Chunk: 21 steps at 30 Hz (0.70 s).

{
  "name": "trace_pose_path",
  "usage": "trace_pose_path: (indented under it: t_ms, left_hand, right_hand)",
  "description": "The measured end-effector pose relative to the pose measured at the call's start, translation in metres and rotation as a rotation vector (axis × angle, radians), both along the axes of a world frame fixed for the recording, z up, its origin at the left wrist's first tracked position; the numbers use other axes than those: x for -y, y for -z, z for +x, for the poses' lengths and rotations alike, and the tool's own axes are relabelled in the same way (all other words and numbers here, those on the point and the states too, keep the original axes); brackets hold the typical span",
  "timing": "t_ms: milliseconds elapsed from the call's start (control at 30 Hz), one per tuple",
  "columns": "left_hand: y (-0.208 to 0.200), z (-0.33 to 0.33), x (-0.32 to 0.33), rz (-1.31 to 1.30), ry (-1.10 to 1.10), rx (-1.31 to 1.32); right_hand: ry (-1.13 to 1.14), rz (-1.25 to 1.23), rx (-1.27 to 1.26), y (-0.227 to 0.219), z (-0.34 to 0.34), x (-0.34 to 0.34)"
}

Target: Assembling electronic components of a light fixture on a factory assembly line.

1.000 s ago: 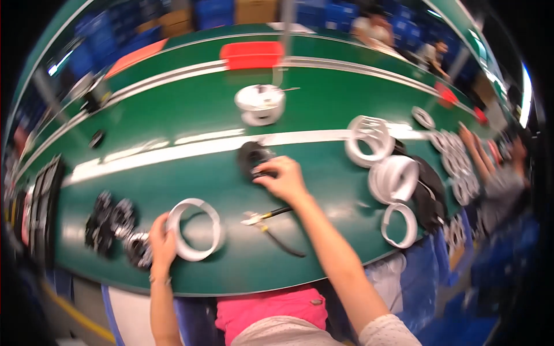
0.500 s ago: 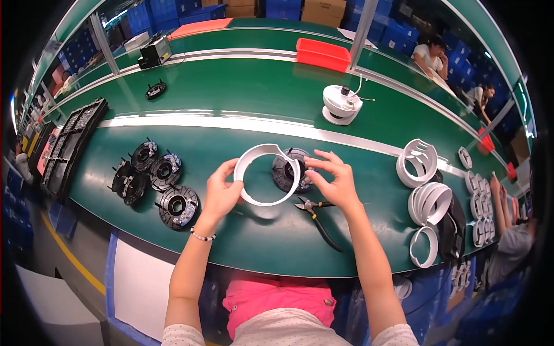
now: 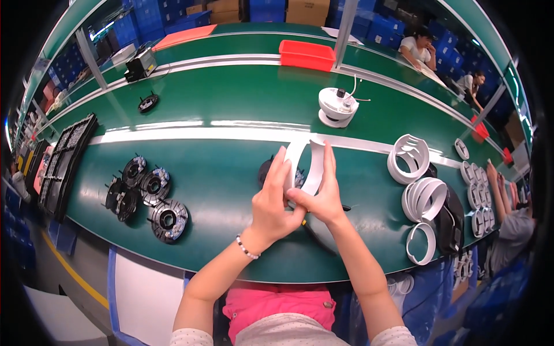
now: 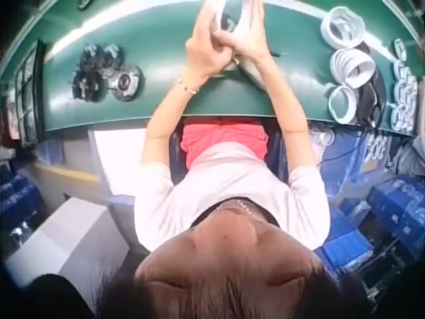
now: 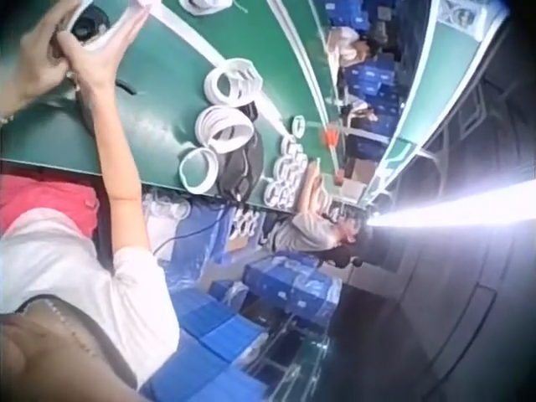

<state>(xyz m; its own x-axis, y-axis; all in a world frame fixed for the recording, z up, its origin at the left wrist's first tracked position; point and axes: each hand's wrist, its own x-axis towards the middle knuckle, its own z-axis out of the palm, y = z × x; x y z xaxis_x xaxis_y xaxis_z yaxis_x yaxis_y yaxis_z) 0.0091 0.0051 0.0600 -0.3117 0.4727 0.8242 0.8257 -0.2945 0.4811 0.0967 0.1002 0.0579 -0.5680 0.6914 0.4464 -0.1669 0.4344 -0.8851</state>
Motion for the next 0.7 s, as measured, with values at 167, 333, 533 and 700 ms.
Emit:
trace_pose_path:
  t_ms: [167, 333, 533, 700]
  left_hand:
    - [0.008, -0.007, 0.006, -0.17, 0.227, -0.036]
    - [-0.011, -0.001, 0.016, -0.366, 0.333, 0.103]
    - [0.022, -0.077, -0.019, -0.355, -0.132, -0.028]
    - [0.057, -0.088, -0.02, -0.655, -0.006, 0.172]
  right_hand:
    - [0.05, 0.262, 0.026, 0.011, 0.001, -0.012]
    - [-0.173, -0.137, 0.025, 0.011, 0.011, -0.016]
    - [-0.225, -0.338, -0.253, 0.008, 0.024, -0.018]
    - [-0.269, -0.25, -0.143, 0.025, 0.013, -0.014]
